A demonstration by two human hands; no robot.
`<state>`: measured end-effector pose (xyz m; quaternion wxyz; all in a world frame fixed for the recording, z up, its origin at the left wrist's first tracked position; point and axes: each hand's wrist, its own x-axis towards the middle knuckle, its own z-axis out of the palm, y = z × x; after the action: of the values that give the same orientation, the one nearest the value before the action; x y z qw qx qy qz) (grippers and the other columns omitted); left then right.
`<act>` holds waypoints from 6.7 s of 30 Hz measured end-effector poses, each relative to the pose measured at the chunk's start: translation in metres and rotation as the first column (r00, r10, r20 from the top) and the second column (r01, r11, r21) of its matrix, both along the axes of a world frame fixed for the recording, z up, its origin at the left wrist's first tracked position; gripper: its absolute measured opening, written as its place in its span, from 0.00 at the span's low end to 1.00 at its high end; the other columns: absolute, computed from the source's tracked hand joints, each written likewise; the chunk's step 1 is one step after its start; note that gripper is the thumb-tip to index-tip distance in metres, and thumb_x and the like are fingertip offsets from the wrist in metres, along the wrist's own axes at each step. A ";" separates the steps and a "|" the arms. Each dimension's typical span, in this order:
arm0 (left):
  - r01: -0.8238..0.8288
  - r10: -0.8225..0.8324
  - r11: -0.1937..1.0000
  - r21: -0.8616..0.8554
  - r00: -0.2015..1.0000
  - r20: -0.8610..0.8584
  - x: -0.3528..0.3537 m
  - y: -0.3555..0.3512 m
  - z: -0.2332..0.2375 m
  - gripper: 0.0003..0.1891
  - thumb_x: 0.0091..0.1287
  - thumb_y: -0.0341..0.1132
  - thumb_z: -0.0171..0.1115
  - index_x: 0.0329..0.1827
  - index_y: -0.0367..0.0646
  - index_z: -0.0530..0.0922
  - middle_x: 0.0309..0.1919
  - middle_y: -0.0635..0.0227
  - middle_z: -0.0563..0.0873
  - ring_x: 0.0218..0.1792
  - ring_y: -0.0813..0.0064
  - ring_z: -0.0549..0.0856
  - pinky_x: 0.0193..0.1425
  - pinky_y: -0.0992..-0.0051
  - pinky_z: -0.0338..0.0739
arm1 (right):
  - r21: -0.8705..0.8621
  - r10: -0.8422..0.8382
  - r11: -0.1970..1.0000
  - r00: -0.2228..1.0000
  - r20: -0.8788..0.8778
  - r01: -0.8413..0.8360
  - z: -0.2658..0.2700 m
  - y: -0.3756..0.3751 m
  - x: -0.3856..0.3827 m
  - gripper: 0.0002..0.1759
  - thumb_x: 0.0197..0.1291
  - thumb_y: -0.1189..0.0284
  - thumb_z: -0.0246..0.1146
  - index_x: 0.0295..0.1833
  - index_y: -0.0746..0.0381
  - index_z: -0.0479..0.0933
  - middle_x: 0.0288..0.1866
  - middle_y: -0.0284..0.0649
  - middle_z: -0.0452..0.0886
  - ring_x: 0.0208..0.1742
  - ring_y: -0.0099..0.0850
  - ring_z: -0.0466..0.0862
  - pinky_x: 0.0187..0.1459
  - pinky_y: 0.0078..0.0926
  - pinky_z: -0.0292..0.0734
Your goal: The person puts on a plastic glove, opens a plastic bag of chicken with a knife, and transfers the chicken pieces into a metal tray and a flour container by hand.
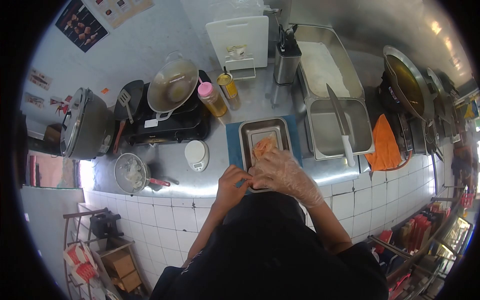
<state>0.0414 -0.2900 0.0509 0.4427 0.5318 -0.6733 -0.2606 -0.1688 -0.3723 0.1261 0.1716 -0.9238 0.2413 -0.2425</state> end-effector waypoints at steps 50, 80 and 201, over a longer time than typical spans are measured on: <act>0.549 -0.514 0.808 0.215 0.835 -0.197 -0.026 -0.017 0.000 0.07 0.64 0.35 0.79 0.39 0.45 0.89 0.38 0.64 0.89 0.42 0.59 0.89 0.49 0.64 0.83 | 0.081 -0.199 0.972 0.959 -0.200 0.219 -0.074 0.075 -0.078 0.13 0.58 0.63 0.77 0.47 0.51 0.84 0.32 0.39 0.87 0.32 0.42 0.90 0.35 0.41 0.85; 0.392 -0.339 0.914 0.106 0.593 0.730 -0.056 -0.087 0.028 0.11 0.69 0.31 0.67 0.52 0.41 0.77 0.42 0.54 0.90 0.44 0.53 0.92 0.46 0.55 0.87 | -0.283 -0.969 0.244 0.219 -0.117 0.927 -0.157 -0.037 -0.205 0.25 0.75 0.54 0.67 0.57 0.67 0.79 0.32 0.52 0.87 0.39 0.52 0.91 0.41 0.54 0.84; 0.159 -0.131 0.912 0.378 0.987 -0.097 -0.048 0.008 0.022 0.16 0.88 0.44 0.50 0.59 0.40 0.79 0.36 0.34 0.86 0.42 0.29 0.87 0.44 0.42 0.81 | 0.191 -0.718 0.577 0.604 -0.345 0.794 0.059 -0.197 -0.156 0.25 0.71 0.56 0.68 0.48 0.73 0.85 0.35 0.54 0.90 0.35 0.38 0.93 0.43 0.40 0.89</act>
<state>-0.0070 -0.2819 0.0726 0.3325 0.5473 -0.6311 -0.4377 -0.3250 -0.5688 0.1853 0.1712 -0.7094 0.6691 -0.1408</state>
